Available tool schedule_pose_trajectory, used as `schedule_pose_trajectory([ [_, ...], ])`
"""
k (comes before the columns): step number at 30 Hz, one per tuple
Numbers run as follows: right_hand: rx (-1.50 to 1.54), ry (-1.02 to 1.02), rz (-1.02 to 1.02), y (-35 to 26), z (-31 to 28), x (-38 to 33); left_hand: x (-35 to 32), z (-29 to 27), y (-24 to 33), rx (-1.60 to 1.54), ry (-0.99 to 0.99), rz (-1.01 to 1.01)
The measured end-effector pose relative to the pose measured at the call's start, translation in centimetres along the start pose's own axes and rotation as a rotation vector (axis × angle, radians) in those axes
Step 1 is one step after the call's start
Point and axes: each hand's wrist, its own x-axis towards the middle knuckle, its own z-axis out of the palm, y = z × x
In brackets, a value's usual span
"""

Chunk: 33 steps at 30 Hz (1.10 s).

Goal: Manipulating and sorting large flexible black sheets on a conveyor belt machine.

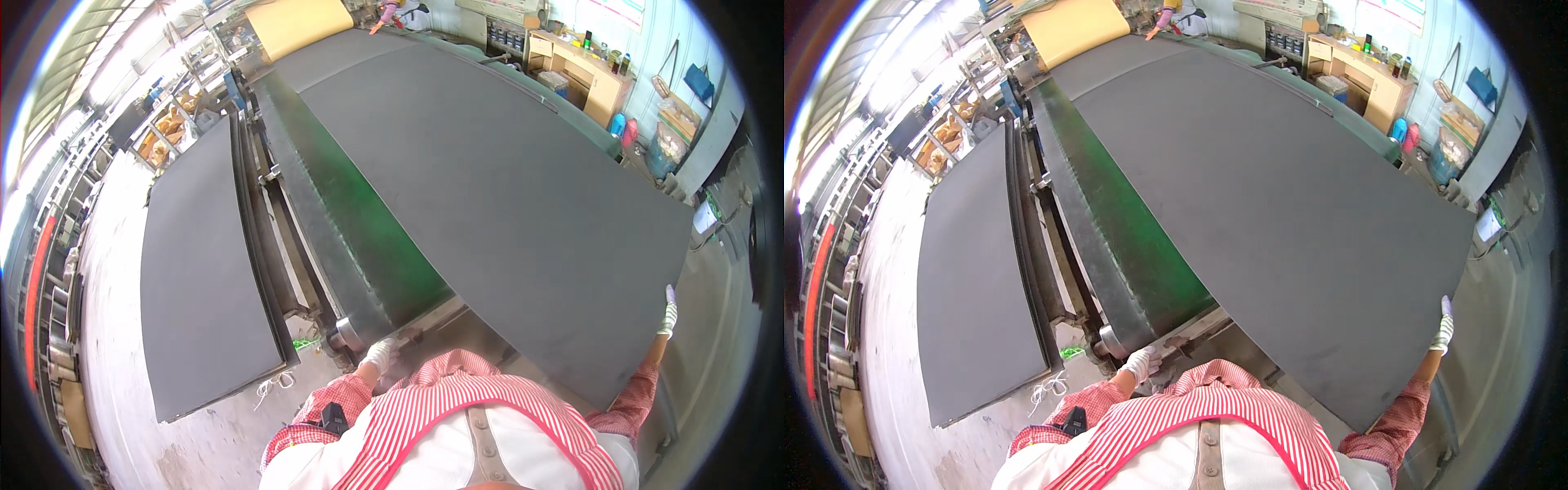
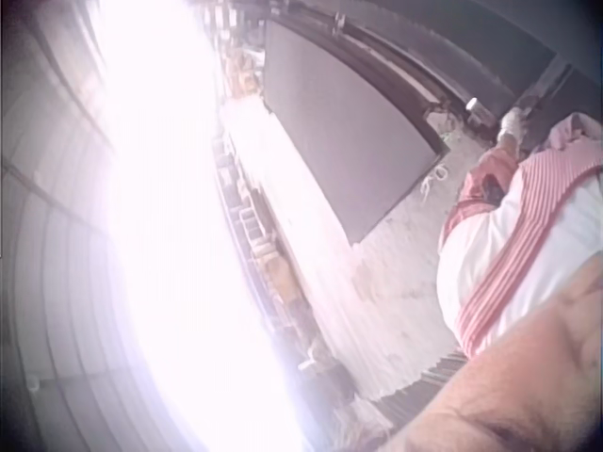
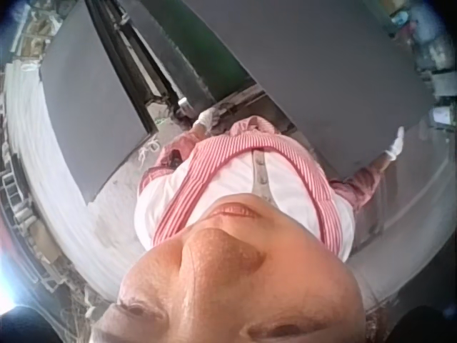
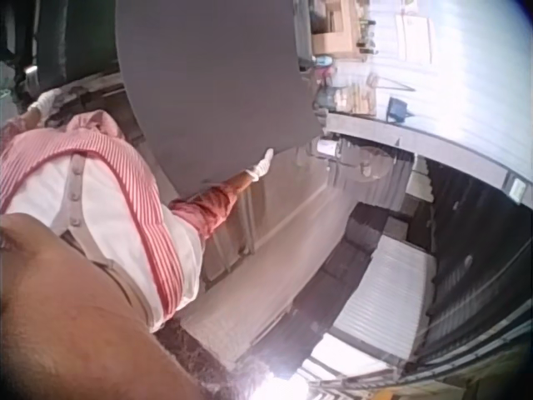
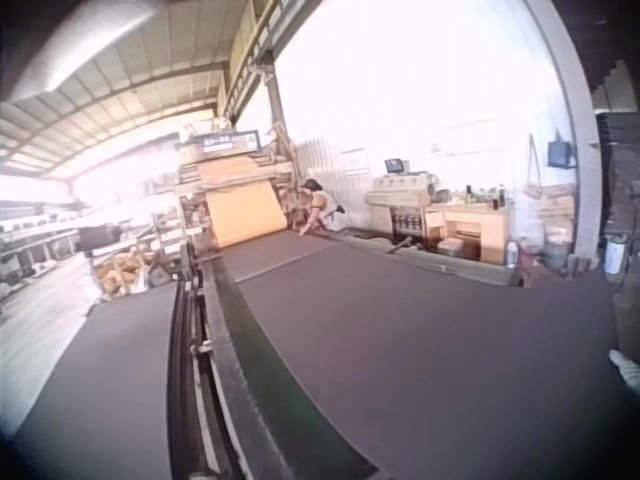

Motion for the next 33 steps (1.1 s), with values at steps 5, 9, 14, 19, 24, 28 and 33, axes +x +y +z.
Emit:
schedule_pose_trajectory([
  [5,0.264,-0.117,0.238,2.0,-1.4,2.2,3.5,-3.6,-3.6,0.041,-0.113,0.013],
  [9,0.077,0.023,0.137,4.9,-3.6,4.7,2.3,-2.3,-4.7,0.084,-0.079,-0.057],
  [14,-0.149,0.160,0.115,10.0,-5.7,7.4,0.6,-1.3,-5.6,0.286,0.091,-0.002],
  [19,-0.086,0.188,0.081,10.6,-0.2,5.0,5.2,-6.1,-9.3,0.564,0.042,0.368],
  [24,0.073,0.070,0.220,12.0,3.7,3.6,3.5,-6.3,-9.3,0.666,0.101,0.384],
  [28,0.044,0.011,0.305,15.7,5.7,7.0,0.8,-7.1,-9.7,0.648,0.190,0.367],
  [33,-0.075,-0.107,0.134,24.3,-6.3,15.2,0.2,-3.4,-8.0,0.601,0.170,0.321],
])
